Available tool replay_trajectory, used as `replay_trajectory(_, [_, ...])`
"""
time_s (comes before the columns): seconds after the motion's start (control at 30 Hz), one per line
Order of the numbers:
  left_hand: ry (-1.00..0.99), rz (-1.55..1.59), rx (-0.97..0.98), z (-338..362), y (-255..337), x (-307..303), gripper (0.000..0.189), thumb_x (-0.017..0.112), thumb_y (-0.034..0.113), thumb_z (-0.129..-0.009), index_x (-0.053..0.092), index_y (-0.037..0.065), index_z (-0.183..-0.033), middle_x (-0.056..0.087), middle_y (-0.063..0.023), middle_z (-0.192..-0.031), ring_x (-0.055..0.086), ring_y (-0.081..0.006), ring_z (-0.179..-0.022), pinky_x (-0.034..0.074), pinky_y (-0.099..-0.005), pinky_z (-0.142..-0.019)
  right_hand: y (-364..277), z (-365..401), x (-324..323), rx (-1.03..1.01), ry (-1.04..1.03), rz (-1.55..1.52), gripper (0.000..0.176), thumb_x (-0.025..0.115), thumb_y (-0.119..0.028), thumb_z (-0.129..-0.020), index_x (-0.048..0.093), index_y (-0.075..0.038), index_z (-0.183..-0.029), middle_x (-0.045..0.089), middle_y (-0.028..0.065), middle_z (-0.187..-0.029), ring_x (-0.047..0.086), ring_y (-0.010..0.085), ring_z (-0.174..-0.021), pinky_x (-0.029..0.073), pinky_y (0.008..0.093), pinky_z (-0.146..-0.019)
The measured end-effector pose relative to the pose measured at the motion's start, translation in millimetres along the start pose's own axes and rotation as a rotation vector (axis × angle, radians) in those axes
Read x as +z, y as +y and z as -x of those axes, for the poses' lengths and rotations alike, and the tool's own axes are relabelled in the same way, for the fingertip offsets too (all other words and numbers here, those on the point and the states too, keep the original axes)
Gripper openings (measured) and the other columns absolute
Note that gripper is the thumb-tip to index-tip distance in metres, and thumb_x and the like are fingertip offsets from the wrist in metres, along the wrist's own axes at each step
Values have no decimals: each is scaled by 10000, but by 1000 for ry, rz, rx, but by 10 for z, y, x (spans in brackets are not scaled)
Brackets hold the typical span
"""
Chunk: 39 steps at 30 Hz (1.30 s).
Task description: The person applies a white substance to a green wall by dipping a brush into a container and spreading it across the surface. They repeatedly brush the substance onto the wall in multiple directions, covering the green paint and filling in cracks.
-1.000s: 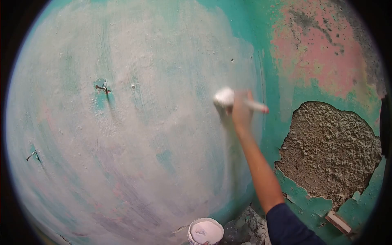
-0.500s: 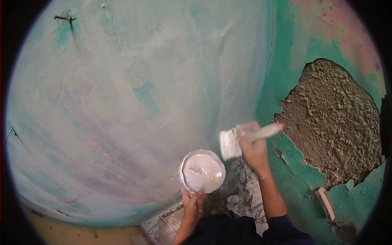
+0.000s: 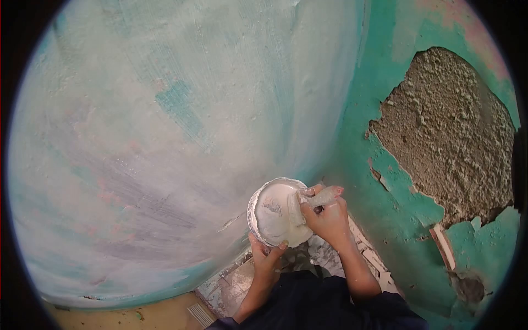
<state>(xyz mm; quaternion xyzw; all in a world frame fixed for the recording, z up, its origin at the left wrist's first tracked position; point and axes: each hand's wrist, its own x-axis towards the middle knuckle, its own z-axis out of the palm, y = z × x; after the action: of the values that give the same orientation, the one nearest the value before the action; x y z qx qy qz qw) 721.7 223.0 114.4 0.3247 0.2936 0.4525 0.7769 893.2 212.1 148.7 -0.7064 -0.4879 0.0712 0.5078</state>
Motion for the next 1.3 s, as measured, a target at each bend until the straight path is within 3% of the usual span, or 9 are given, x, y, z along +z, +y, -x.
replay_trajectory(0.33, [-30,-123,-133,-194,96,-488,805,704,22,-732,279,104,-1411,449,-122,-1314,498,-269,-1213,468,-393,-969,-76,164,173,316,67,-33,224,700,-242,-813,702,-52,-931,665,179,-770,649,368,-717,500,406,-636])
replay_trajectory(0.43, [-86,-44,-192,-253,167,-555,757,703,-41,-758,277,47,-1378,411,-125,-1351,426,-243,-1275,348,-388,-1081,-66,233,255,280,54,59,231,706,-238,-808,706,-55,-949,649,169,-741,640,319,-654,488,376,-617])
replay_trajectory(0.6, [-107,-49,-234,-270,221,-605,795,698,-46,-756,252,51,-1408,404,-127,-1361,413,-246,-1286,344,-390,-1084,-22,378,344,482,212,-270,180,697,-171,-836,707,-30,-947,652,41,-729,572,91,-665,466,283,-614])
replay_trajectory(0.83, [-107,-58,-266,-302,235,-620,821,698,-37,-762,226,55,-1427,396,-135,-1367,407,-248,-1291,342,-387,-1089,137,475,410,468,395,-634,200,637,-108,-906,646,-4,-1077,669,14,-922,570,60,-754,448,222,-628])
replay_trajectory(0.9, [-108,-58,-260,-320,242,-610,808,698,-34,-764,232,57,-1418,403,-136,-1358,418,-249,-1281,354,-387,-1078,178,476,367,647,430,-893,225,619,-103,-928,612,-9,-1132,670,23,-972,575,42,-768,438,192,-614])
replay_trajectory(0.93, [-107,-60,-259,-330,247,-600,796,699,-31,-767,237,59,-1409,410,-136,-1349,428,-249,-1270,365,-388,-1067,228,481,359,606,427,-946,309,602,-157,-948,600,28,-1196,669,97,-1118,646,150,-979,521,295,-828])
replay_trajectory(1.17, [-138,-22,-206,-455,256,-412,728,692,-30,-775,271,78,-1360,449,-116,-1278,517,-216,-1133,483,-332,-867,362,274,296,655,459,-1435,409,530,-234,-978,507,-9,-1319,596,110,-1280,610,221,-1103,528,291,-769])
replay_trajectory(1.23, [-102,5,-192,-490,251,-302,730,681,-36,-767,272,77,-1362,455,-111,-1265,527,-201,-1103,490,-307,-814,560,250,269,542,328,-1580,401,509,-223,-982,490,-19,-1327,561,125,-1323,568,246,-1199,489,385,-982])
replay_trajectory(1.3, [-108,3,-162,-548,168,-329,732,673,-39,-762,273,84,-1363,457,-111,-1268,528,-210,-1107,494,-315,-816,567,137,192,526,336,-1601,402,502,-220,-978,486,-30,-1332,574,112,-1296,590,218,-1144,526,335,-850])
